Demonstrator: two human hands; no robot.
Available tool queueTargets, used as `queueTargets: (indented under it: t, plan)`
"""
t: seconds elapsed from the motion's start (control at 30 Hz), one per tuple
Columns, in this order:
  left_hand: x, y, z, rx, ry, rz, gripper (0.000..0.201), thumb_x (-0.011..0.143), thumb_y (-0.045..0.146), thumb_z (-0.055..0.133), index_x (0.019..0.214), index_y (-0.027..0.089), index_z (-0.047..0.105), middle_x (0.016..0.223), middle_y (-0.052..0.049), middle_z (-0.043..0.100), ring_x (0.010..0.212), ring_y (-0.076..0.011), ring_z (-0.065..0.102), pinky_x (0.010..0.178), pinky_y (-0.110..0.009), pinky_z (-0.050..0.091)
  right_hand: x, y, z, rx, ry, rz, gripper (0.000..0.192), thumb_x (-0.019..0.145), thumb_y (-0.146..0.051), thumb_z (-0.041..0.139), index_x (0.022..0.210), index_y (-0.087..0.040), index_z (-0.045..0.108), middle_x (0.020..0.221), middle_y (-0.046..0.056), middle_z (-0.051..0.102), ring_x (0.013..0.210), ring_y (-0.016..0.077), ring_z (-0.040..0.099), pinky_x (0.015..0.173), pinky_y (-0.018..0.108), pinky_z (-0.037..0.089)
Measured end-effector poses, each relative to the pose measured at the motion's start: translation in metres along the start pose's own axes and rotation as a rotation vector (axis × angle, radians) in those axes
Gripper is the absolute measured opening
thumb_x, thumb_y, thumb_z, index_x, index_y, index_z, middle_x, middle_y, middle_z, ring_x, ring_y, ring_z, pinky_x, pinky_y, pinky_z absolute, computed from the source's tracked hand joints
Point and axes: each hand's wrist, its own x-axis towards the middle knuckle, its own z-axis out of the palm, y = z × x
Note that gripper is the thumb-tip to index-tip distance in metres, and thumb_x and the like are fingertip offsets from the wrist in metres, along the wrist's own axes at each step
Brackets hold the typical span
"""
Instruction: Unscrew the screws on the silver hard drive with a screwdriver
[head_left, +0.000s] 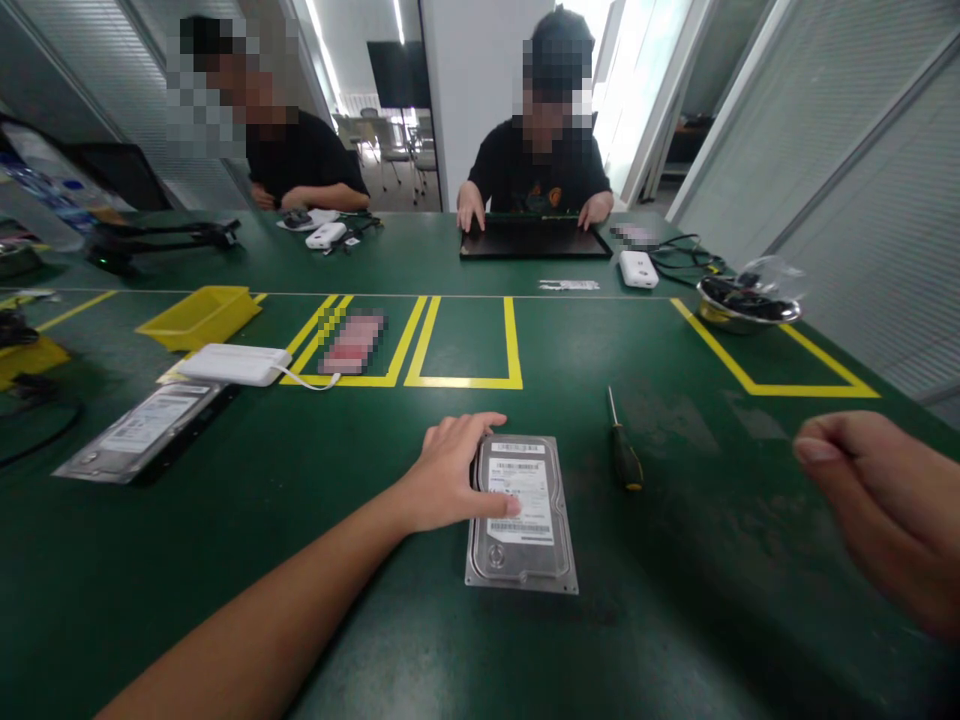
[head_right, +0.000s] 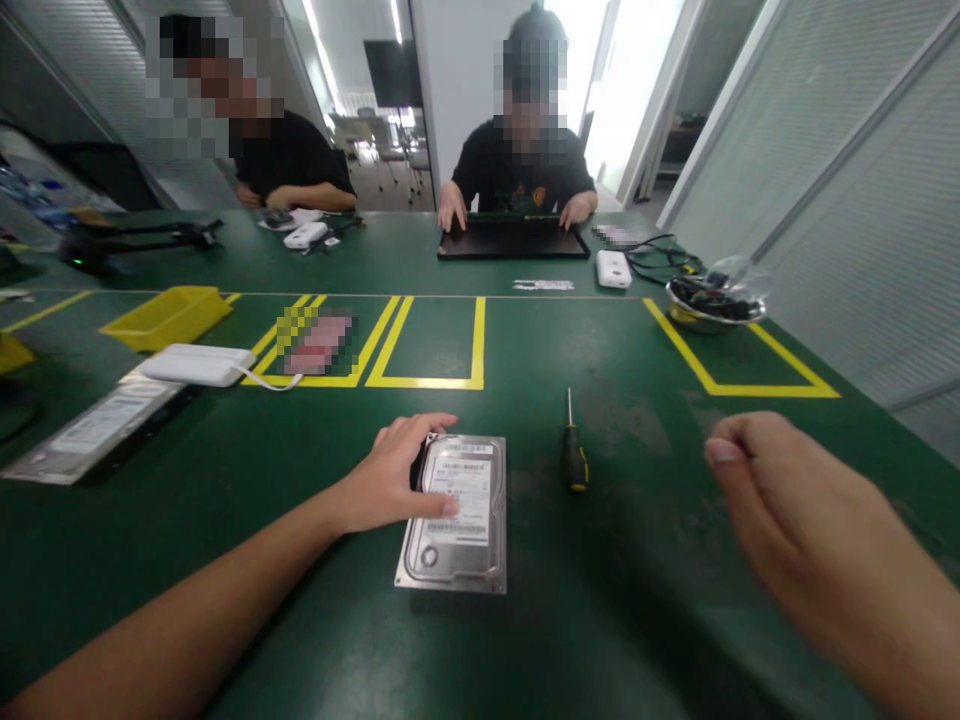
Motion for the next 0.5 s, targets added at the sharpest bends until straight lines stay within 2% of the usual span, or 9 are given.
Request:
queueTargets:
  t: [0.1, 0.17, 0.23, 0.3, 0.37, 0.43, 0.5]
  plan:
    - [0.000, -0.002, 0.001, -0.011, 0.003, 0.007, 0.098, 0.063, 0.070, 0.074, 0.143, 0.028, 0.037, 0.127, -0.009, 0.054, 0.116, -0.0351, 0.046, 0.099, -0.050, 0.036, -0.001, -0.076, -0.002, 0.225, -0.175, -0.136, 0.034, 0.099, -0.055, 0.034, 0.087, -0.025, 0.047, 0.076, 0.002, 0.053, 0.063, 0.0152, 0.048, 0.058, 0.032, 0.039]
    - [0.000, -0.002, 0.001, -0.015, 0.004, 0.009, 0.099, 0.063, 0.070, 0.075, 0.143, 0.028, 0.036, 0.126, -0.009, 0.054, 0.115, -0.0350, 0.046, 0.099, -0.050, 0.036, -0.002, -0.110, 0.001, 0.398, -0.330, -0.170, 0.028, 0.101, -0.049, 0.036, 0.090, -0.025, 0.046, 0.084, 0.002, 0.056, 0.072, 0.0148, 0.052, 0.063, 0.030, 0.042]
    - [0.000, -0.002, 0.001, -0.012, 0.004, 0.005, 0.100, 0.062, 0.069, 0.075, 0.144, 0.028, 0.036, 0.124, -0.009, 0.053, 0.115, -0.0343, 0.046, 0.099, -0.050, 0.036, -0.003, -0.135, 0.004, 0.597, -0.477, -0.191, 0.028, 0.102, -0.046, 0.034, 0.089, -0.024, 0.047, 0.085, 0.000, 0.057, 0.075, 0.0133, 0.053, 0.066, 0.028, 0.044]
    - [0.000, -0.001, 0.000, -0.008, 0.001, 0.002, 0.100, 0.062, 0.068, 0.076, 0.144, 0.027, 0.035, 0.124, -0.009, 0.053, 0.114, -0.0335, 0.046, 0.099, -0.049, 0.036, -0.003, -0.150, 0.009, 0.781, -0.642, -0.166, 0.030, 0.103, -0.045, 0.033, 0.089, -0.024, 0.048, 0.086, -0.001, 0.057, 0.076, 0.0123, 0.054, 0.067, 0.026, 0.044]
    - [0.000, 0.000, -0.001, -0.006, -0.002, 0.005, 0.099, 0.063, 0.066, 0.077, 0.144, 0.027, 0.035, 0.124, -0.008, 0.052, 0.114, -0.0331, 0.045, 0.099, -0.049, 0.036, -0.003, -0.159, 0.018, 0.907, -0.715, -0.142, 0.030, 0.103, -0.045, 0.034, 0.087, -0.023, 0.047, 0.088, -0.001, 0.058, 0.079, 0.0122, 0.054, 0.068, 0.025, 0.044]
    - [0.000, 0.000, -0.001, -0.006, -0.002, 0.007, 0.099, 0.063, 0.064, 0.077, 0.144, 0.027, 0.035, 0.124, -0.009, 0.052, 0.114, -0.0332, 0.045, 0.099, -0.049, 0.036, -0.002, -0.161, 0.033, 0.959, -0.679, -0.136, 0.030, 0.103, -0.044, 0.035, 0.087, -0.022, 0.047, 0.089, 0.000, 0.058, 0.079, 0.0124, 0.054, 0.068, 0.026, 0.044]
    - [0.000, 0.000, -0.001, -0.007, 0.000, 0.008, 0.098, 0.063, 0.063, 0.078, 0.144, 0.026, 0.035, 0.124, -0.009, 0.052, 0.114, -0.0335, 0.045, 0.099, -0.050, 0.036, -0.001, -0.157, 0.051, 0.942, -0.575, -0.143, 0.031, 0.103, -0.044, 0.033, 0.088, -0.021, 0.048, 0.087, 0.000, 0.058, 0.076, 0.0123, 0.054, 0.067, 0.027, 0.043]
